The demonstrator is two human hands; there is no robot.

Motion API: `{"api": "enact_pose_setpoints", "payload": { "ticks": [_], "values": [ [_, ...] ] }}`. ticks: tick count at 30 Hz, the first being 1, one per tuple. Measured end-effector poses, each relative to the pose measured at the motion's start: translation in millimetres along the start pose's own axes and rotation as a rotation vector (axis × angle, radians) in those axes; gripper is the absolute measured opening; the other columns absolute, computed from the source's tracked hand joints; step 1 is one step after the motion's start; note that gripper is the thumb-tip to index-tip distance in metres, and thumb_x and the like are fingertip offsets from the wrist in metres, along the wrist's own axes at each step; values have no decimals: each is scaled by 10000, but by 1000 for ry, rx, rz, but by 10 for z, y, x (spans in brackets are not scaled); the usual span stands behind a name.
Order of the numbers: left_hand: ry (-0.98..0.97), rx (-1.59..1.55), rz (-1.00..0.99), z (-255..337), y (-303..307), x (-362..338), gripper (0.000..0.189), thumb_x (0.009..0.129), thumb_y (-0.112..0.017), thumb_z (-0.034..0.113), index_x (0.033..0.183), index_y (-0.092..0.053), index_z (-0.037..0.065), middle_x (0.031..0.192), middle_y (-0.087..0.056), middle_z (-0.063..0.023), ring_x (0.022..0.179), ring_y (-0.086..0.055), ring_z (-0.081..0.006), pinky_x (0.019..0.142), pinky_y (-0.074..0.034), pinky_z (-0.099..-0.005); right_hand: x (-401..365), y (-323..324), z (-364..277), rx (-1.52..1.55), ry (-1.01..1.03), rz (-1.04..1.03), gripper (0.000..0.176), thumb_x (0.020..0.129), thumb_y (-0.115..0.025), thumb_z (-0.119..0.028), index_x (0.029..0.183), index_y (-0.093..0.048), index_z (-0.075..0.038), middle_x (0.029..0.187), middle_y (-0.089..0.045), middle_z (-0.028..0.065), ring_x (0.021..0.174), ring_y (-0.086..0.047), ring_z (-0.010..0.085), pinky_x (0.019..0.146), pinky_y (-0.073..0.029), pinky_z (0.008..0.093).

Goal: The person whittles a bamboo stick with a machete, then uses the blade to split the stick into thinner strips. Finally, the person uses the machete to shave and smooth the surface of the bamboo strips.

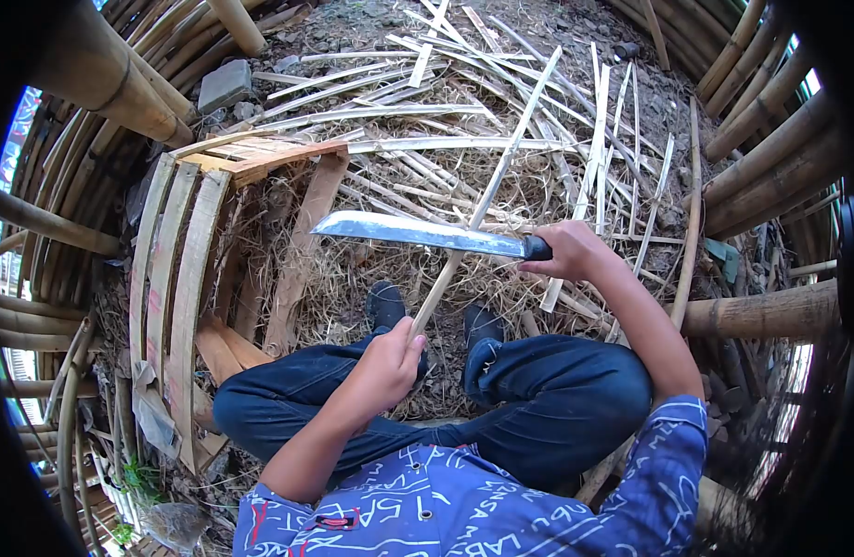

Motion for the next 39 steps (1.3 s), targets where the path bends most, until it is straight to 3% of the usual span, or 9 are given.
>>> {"api": "enact_pose_setpoints", "payload": {
  "ticks": [5, 10, 13, 21, 23, 31, 34, 36, 39],
  "values": [
    [59, -74, -32, -227, 105, -457, 165, 994, -458, 167, 960, -491, 9, 671, -487, -54, 618, -450, -135, 574, -405, -322, -319, 146, 1084, 214, -423, 130, 493, 854, -644, -534, 923, -704, -50, 678, -657, 142, 628, -651, 282, 619, -503, 376],
    [77, -48, -13, -502, 59, -533, 171, 991, -460, 177, 945, -489, 15, 681, -501, -45, 624, -461, -122, 579, -410, -319, -410, 122, 856, 142, -432, 156, 531, 822, -655, -561, 859, -705, -34, 678, -659, 159, 668, -667, 299, 676, -515, 423],
    [21, -90, 46, -488, 83, -446, 202, 989, -462, 182, 977, -486, -18, 665, -523, -146, 596, -504, -223, 585, -420, -376, -260, 294, 324, 70, -242, 125, 549, 820, -665, -573, 900, -685, -31, 713, -669, 143, 664, -661, 267, 665, -531, 383],
    [-14, -218, 128, -332, 151, -420, 222, 992, -478, 202, 976, -506, -18, 688, -526, -109, 643, -491, -165, 611, -425, -353, 14, 129, -872, -52, 116, -58, 560, 808, -627, -632, 870, -645, -76, 717, -663, 146, 672, -654, 338, 661, -525, 423],
    [-44, -238, 137, -330, 96, -476, 195, 997, -475, 203, 979, -517, 14, 721, -514, -8, 647, -461, -88, 591, -413, -281, 38, 134, -844, -27, 177, -22, 566, 796, -629, -639, 859, -643, -77, 705, -653, 157, 677, -641, 375, 652, -516, 441],
    [-41, -254, 77, -227, 6, -605, 191, 1008, -451, 205, 957, -507, 30, 715, -511, -11, 648, -467, -92, 592, -414, -283, 39, 260, -471, -85, 120, 67, 460, 768, -730, -505, 785, -625, -58, 670, -637, 161, 654, -638, 359, 637, -502, 429],
    [-59, -282, 72, -202, 17, -739, 180, 1009, -445, 193, 977, -511, 29, 719, -510, -14, 650, -468, -91, 598, -416, -282, 26, 361, -112, 79, -105, 57, 463, 812, -690, -537, 875, -654, -80, 735, -663, 141, 669, -652, 282, 669, -516, 397],
    [-92, -284, 80, -249, -9, -845, 216, 993, -464, 198, 967, -487, -14, 667, -545, -141, 595, -536, -230, 579, -420, -394, 10, 379, 179, 64, -167, 90, 455, 818, -682, -533, 852, -659, -80, 706, -645, 146, 663, -640, 289, 661, -504, 392],
    [-19, -256, 17, -420, -74, -883, 210, 994, -461, 199, 977, -494, -8, 685, -559, -138, 610, -545, -226, 592, -426, -387, -57, 374, 239, -48, -202, 117, 539, 794, -669, -594, 826, -665, -56, 730, -662, 173, 709, -662, 332, 687, -518, 419]
  ]
}}
Point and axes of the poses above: each hand's wrist, its own x-axis towards the middle knuckle, its own y-axis out of the back of the hand, z = x × y, the point moved 10 cm from there along x, towards the middle knuckle
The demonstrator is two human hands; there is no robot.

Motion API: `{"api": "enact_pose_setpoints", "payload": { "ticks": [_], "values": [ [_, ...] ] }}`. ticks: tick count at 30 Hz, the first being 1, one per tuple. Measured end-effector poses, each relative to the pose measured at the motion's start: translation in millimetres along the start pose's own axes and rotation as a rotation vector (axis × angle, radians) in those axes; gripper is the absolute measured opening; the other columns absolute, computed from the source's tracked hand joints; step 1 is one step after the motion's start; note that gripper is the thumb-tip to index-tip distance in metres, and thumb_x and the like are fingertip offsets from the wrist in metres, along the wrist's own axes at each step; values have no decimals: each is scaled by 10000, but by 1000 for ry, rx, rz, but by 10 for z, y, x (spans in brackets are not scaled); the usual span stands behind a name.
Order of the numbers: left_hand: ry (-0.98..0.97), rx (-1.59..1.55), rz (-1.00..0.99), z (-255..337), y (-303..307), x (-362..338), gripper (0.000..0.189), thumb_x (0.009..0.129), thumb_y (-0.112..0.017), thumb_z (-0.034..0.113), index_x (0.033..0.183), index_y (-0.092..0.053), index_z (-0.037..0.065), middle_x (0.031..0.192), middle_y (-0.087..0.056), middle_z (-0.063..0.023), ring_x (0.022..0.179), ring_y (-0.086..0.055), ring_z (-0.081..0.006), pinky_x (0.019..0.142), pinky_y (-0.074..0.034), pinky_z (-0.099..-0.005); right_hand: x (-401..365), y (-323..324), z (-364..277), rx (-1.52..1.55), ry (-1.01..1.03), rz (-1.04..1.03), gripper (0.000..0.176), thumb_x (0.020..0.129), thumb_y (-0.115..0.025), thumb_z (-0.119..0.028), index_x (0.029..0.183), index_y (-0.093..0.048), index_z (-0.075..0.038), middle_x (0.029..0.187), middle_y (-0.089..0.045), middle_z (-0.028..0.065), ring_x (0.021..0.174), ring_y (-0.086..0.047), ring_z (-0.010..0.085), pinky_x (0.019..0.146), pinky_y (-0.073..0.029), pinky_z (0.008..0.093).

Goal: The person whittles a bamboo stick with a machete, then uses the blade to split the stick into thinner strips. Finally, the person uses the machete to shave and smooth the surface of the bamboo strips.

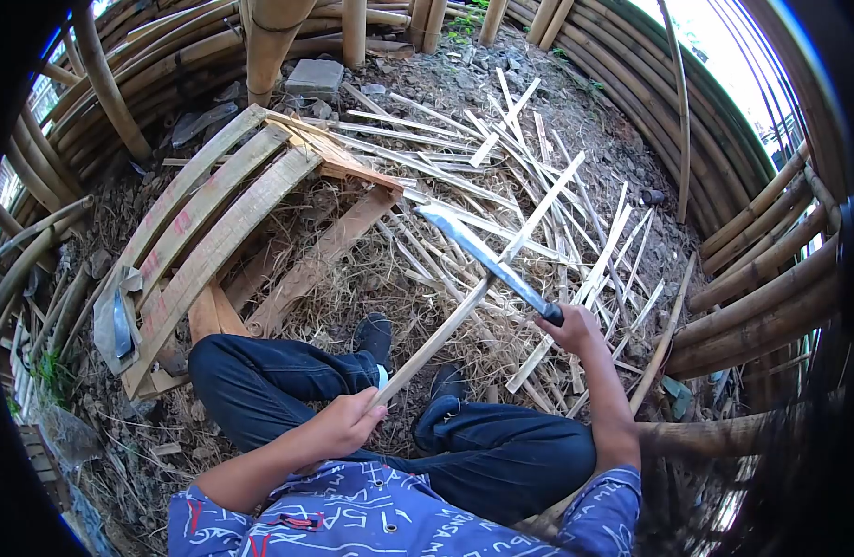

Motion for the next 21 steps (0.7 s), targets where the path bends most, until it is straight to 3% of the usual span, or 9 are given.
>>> {"api": "enact_pose_setpoints", "payload": {
  "ticks": [4, 6, 8, 12, 14, 16, 18, 20, 21],
  "values": [
    [-19, 68, 12, 9, 78, 15, 204, 993, -462, 194, 973, -495, -6, 684, -559, -143, 607, -545, -232, 595, -431, -384, -5, 28, -11, -31, 48, 20, 553, 777, -672, -608, 850, -676, -59, 747, -667, 191, 734, -665, 357, 697, -519, 443],
    [23, 25, 38, -46, 153, 67, 206, 992, -462, 194, 966, -492, -9, 688, -565, -159, 615, -558, -249, 600, -434, -386, -16, 82, -124, -38, 67, 65, 544, 782, -672, -606, 862, -680, -68, 729, -669, 167, 703, -668, 327, 685, -525, 423],
    [-78, 30, 78, 4, 157, 175, 205, 991, -462, 189, 973, -493, -13, 676, -556, -161, 605, -552, -256, 589, -432, -386, -46, 50, -318, 72, 70, 11, 526, 791, -673, -600, 871, -681, -79, 713, -672, 132, 661, -667, 278, 650, -531, 393],
    [-110, 92, 87, 139, 126, 334, 198, 987, -468, 183, 971, -489, -14, 648, -545, -178, 583, -562, -310, 570, -429, -406, -230, -43, -1121, 26, 424, -55, 464, 811, -682, -560, 844, -657, -98, 686, -672, 104, 618, -664, 231, 618, -539, 362],
    [-139, 113, 108, 216, 130, 268, 195, 985, -471, 180, 964, -486, -13, 638, -542, -184, 577, -565, -329, 565, -429, -414, -185, -71, -1152, -74, 450, -64, 428, 817, -693, -528, 858, -662, -103, 724, -686, 97, 644, -670, 211, 621, -543, 352],
    [-34, 37, 63, 144, 112, 91, 162, 997, -464, 160, 934, -492, 13, 648, -503, -47, 586, -463, -116, 547, -402, -313, -15, -186, -801, 25, 314, -107, 404, 821, -694, -508, 879, -671, -109, 740, -687, 93, 647, -664, 201, 615, -542, 354],
    [-37, 73, 67, 121, 138, -57, 164, 992, -468, 151, 929, -492, 1, 651, -513, -78, 588, -482, -154, 558, -409, -342, 48, -35, -224, 347, -166, -176, 438, 828, -675, -527, 862, -666, -90, 705, -660, 113, 636, -643, 235, 657, -532, 375],
    [-14, 135, 29, 199, 156, -175, 166, 988, -474, 149, 928, -495, -4, 660, -523, -107, 598, -501, -185, 581, -422, -363, 124, 78, 12, -30, 34, 22, 505, 817, -659, -566, 881, -672, -66, 725, -663, 152, 686, -657, 303, 690, -525, 411],
    [-22, 162, 4, 184, 143, -150, 183, 980, -483, 174, 938, -476, -4, 688, -566, -202, 621, -588, -348, 593, -440, -426, 86, 80, -13, -27, 29, 37, 529, 811, -652, -582, 881, -671, -58, 738, -664, 168, 710, -658, 328, 697, -521, 427]
  ]
}}
Point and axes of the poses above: each hand's wrist, its own x-axis towards the middle knuckle, its own y-axis out of the back of the hand, z = x × y, the point moved 10 cm from there along x, towards the middle knuckle
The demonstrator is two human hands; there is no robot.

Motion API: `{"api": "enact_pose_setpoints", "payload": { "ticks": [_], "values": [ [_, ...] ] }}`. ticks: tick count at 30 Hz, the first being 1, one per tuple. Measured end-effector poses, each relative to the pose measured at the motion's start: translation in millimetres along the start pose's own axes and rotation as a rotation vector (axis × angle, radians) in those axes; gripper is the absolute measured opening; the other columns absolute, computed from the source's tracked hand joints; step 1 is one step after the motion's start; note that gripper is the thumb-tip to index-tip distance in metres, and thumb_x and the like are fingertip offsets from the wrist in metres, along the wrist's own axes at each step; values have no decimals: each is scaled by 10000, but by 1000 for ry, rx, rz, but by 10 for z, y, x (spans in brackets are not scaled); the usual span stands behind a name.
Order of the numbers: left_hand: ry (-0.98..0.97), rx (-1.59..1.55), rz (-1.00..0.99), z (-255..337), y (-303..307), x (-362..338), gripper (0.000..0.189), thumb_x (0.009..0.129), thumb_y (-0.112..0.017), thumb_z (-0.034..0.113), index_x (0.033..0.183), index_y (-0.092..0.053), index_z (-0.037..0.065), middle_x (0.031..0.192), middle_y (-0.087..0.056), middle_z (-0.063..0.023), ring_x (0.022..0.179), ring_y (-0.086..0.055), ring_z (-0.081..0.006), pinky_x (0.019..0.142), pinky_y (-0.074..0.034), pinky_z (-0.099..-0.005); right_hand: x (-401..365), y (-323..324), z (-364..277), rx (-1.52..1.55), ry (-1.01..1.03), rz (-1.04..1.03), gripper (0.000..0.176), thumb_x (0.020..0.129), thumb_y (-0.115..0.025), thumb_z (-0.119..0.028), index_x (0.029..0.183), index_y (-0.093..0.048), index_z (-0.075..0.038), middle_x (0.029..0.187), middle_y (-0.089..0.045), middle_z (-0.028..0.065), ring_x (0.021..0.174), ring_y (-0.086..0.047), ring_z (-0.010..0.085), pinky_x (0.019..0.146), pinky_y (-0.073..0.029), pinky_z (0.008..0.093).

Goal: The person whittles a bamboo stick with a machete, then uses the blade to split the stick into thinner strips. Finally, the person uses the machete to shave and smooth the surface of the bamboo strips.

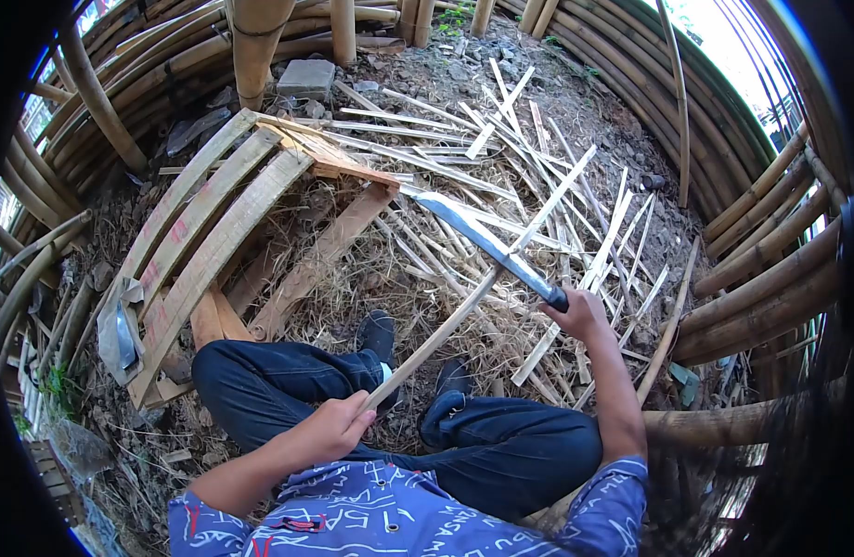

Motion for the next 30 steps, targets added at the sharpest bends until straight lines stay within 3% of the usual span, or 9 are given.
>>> {"api": "enact_pose_setpoints", "payload": {
  "ticks": [5, 10, 13, 21, 23, 24, 26, 27, 30],
  "values": [
    [-28, -19, -11, -93, -54, 144, 188, 982, -478, 179, 942, -482, -5, 674, -560, -180, 609, -590, -293, 582, -440, -415, -132, 2, -30, -112, 8, 26, 550, 817, -629, -619, 882, -669, -74, 738, -680, 151, 688, -677, 301, 671, -542, 422],
    [8, -24, -29, -49, -80, 177, 184, 987, -481, 180, 937, -491, 3, 653, -529, -123, 590, -527, -217, 573, -429, -370, -217, -73, -621, -80, 324, 29, 508, 810, -668, -583, 809, -633, -77, 634, -643, 89, 565, -649, 272, 612, -548, 394],
    [12, -35, -46, -17, -80, 3, 196, 993, -480, 190, 935, -503, 4, 653, -506, -94, 602, -484, -167, 582, -419, -359, -63, -10, 105, 265, -174, -92, 516, 816, -667, -568, 834, -647, -53, 698, -651, 137, 663, -664, 291, 642, -540, 396],
    [-35, 7, -93, -119, -180, 133, 180, 993, -477, 171, 932, -498, 4, 676, -512, -125, 604, -493, -196, 599, -430, -362, -227, 20, 212, 43, -94, 45, 534, 842, -629, -595, 899, -656, -65, 736, -665, 154, 680, -674, 296, 678, -538, 412],
    [-45, 51, -100, -76, -143, 153, 189, 978, -495, 179, 935, -484, -5, 691, -561, -188, 642, -596, -339, 598, -445, -407, -294, -45, -88, 64, 22, -19, 520, 848, -631, -583, 878, -649, -63, 726, -663, 129, 660, -667, 264, 653, -547, 386],
    [-45, 59, -97, -78, -92, 130, 189, 978, -495, 179, 935, -484, -5, 691, -561, -188, 642, -596, -339, 598, -445, -407, -303, 39, -207, -17, 136, 59, 506, 851, -638, -569, 862, -642, -63, 702, -652, 107, 647, -654, 249, 633, -541, 380],
    [-28, 138, -91, -118, -20, 4, 181, 978, -495, 173, 939, -484, -3, 692, -558, -197, 647, -587, -366, 598, -442, -407, -154, -41, 279, 121, -84, -54, 529, 838, -645, -575, 869, -623, -48, 712, -656, 138, 669, -654, 300, 636, -523, 412],
    [-22, 146, -102, -117, 10, -52, 181, 978, -495, 173, 939, -484, -3, 692, -558, -197, 647, -587, -366, 598, -442, -407, -161, -44, 525, 201, -239, -68, 539, 832, -649, -580, 879, -620, -43, 717, -657, 150, 680, -652, 324, 648, -519, 424],
    [10, 149, -110, -121, 41, -125, 175, 982, -499, 166, 928, -498, 0, 661, -518, -148, 587, -504, -240, 594, -433, -369, -154, 67, 521, 64, -112, 63, 568, 809, -636, -619, 875, -635, -55, 770, -674, 170, 743, -662, 352, 700, -516, 441]
  ]
}}
Point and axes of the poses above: each hand's wrist, its own x-axis towards the middle knuckle, its own y-axis out of the back of the hand, z = x × y, the point moved 10 cm from there along x, towards the middle knuckle
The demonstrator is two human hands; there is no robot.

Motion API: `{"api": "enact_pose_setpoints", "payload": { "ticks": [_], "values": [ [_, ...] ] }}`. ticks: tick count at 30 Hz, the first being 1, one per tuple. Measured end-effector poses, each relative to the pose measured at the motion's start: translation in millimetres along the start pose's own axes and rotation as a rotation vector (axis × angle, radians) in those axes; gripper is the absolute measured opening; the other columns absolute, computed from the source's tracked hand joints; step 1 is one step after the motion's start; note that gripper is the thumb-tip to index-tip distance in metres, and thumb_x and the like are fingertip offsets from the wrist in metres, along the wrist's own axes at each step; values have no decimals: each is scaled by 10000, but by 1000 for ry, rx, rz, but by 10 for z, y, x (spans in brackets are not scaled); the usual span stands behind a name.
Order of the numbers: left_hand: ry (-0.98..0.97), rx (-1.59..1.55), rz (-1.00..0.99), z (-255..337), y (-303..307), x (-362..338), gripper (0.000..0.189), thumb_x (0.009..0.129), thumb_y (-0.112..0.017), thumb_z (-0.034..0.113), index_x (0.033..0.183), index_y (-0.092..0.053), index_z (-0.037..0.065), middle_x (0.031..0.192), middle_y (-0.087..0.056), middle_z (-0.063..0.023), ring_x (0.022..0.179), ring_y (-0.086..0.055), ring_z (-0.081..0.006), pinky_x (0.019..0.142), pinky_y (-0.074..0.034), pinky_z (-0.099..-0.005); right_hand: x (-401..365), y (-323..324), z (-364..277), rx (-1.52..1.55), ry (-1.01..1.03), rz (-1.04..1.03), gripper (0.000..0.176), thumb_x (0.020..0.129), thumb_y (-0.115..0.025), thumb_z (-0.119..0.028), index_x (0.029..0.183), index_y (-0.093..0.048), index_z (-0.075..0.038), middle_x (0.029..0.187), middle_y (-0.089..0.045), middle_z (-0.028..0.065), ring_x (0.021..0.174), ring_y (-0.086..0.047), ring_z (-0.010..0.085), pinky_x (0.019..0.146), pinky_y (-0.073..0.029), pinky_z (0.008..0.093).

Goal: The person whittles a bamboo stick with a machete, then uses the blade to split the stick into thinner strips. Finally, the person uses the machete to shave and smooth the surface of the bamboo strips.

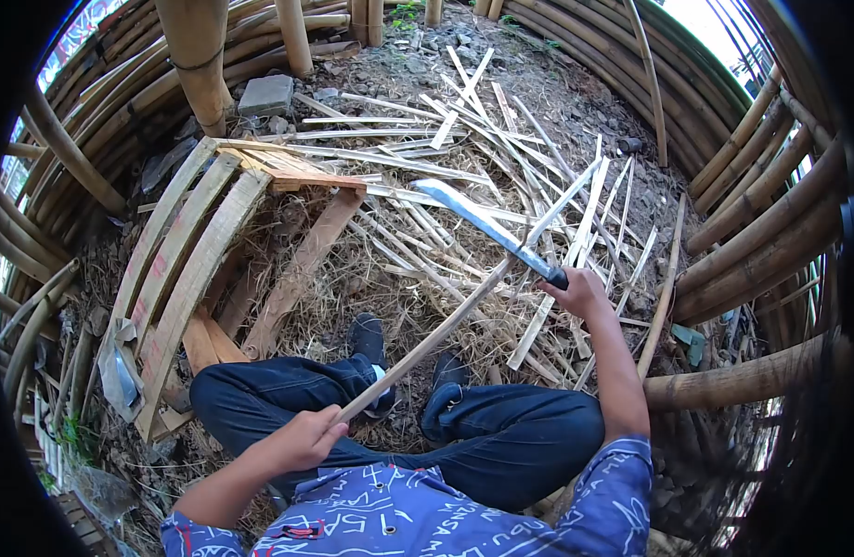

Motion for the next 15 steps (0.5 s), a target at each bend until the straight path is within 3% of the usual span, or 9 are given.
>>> {"api": "enact_pose_setpoints", "payload": {
  "ticks": [3, 5, 11, 13, 15],
  "values": [
    [46, 26, -52, -20, 90, 34, 164, 981, -501, 161, 940, -509, 2, 652, -518, -146, 582, -509, -239, 589, -432, -364, -44, -21, 84, -85, -14, 1, 573, 788, -637, -639, 886, -659, -75, 794, -682, 180, 789, -667, 365, 740, -513, 453],
    [9, 35, -53, 41, 113, 18, 172, 972, -507, 161, 928, -486, -4, 683, -545, -197, 643, -576, -372, 606, -436, -412, -95, 67, 98, -82, 3, 54, 561, 784, -649, -628, 884, -659, -76, 796, -684, 176, 792, -666, 364, 735, -515, 447],
    [41, 38, -62, -59, 124, 35, 171, 975, -503, 160, 923, -484, -1, 661, -532, -187, 610, -562, -352, 590, -436, -400, -59, -14, 21, -38, 47, 33, 541, 802, -651, -616, 855, -656, -78, 758, -677, 157, 707, -677, 309, 678, -532, 414],
    [50, 57, -34, -89, 155, 82, 172, 977, -502, 163, 924, -484, 0, 656, -530, -189, 605, -559, -359, 586, -435, -401, -59, -226, -108, -7, 26, -77, 556, 814, -636, -630, 867, -657, -77, 749, -675, 138, 695, -677, 281, 675, -537, 397],
    [75, 57, -46, -73, 127, 113, 185, 979, -500, 177, 928, -483, 0, 654, -533, -194, 604, -557, -375, 581, -436, -406, -147, -310, -565, 43, 178, -168, 562, 819, -631, -632, 920, -665, -79, 723, -662, 130, 690, -674, 271, 681, -543, 406]
  ]
}}
Point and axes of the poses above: each hand's wrist, its own x-axis towards the middle knuckle, its own y-axis out of the back of the hand, z = x × y, the point moved 10 cm from there along x, towards the middle knuckle
